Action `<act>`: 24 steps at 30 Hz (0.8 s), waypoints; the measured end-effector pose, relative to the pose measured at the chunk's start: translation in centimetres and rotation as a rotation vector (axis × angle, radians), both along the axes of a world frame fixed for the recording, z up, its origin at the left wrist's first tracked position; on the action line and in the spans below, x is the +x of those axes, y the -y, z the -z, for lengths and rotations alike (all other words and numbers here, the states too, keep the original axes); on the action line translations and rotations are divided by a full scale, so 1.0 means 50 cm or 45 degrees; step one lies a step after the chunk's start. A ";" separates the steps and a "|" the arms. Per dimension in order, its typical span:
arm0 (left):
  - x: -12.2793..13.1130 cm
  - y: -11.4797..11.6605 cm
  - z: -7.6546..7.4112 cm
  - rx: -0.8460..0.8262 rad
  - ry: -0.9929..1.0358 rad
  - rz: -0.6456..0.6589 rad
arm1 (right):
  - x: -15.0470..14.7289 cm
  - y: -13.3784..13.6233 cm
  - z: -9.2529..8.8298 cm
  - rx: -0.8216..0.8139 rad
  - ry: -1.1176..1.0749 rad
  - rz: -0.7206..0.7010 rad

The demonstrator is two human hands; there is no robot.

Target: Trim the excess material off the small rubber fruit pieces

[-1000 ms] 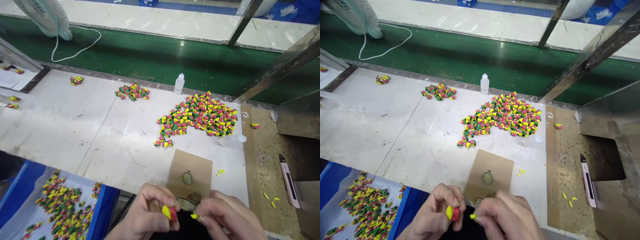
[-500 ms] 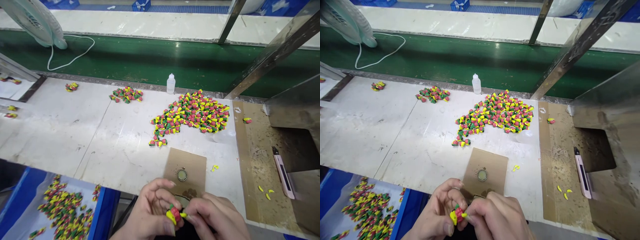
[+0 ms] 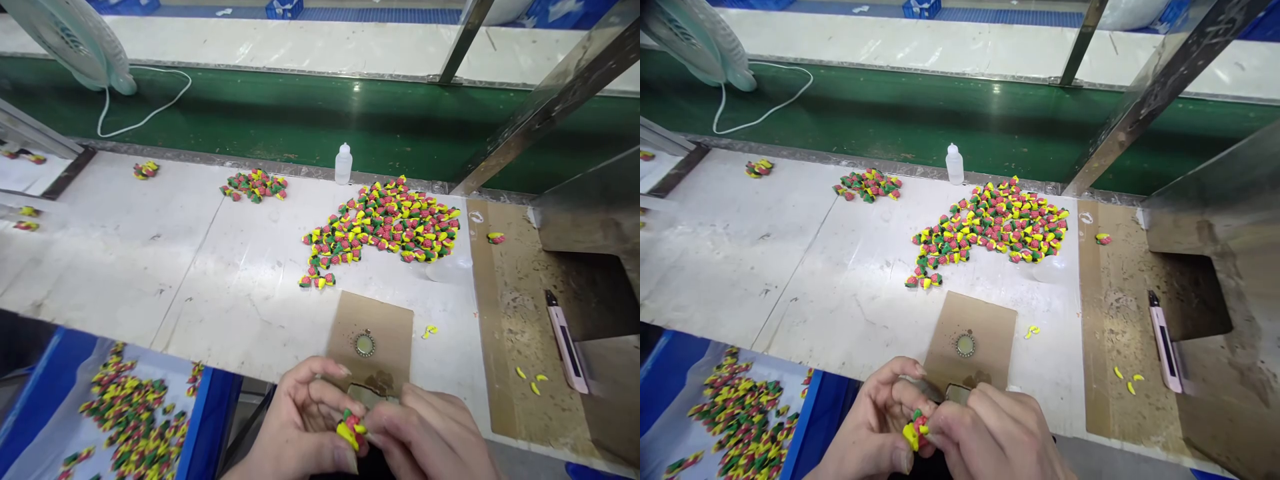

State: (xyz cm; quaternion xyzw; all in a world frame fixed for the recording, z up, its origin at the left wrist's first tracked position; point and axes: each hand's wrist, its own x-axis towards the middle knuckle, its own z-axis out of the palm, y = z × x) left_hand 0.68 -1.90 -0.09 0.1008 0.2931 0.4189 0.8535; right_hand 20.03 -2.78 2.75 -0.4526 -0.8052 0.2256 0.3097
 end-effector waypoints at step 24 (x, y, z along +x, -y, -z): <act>-0.015 0.019 0.032 0.722 -0.745 -0.152 | 0.025 -0.001 -0.010 -0.129 0.021 -0.033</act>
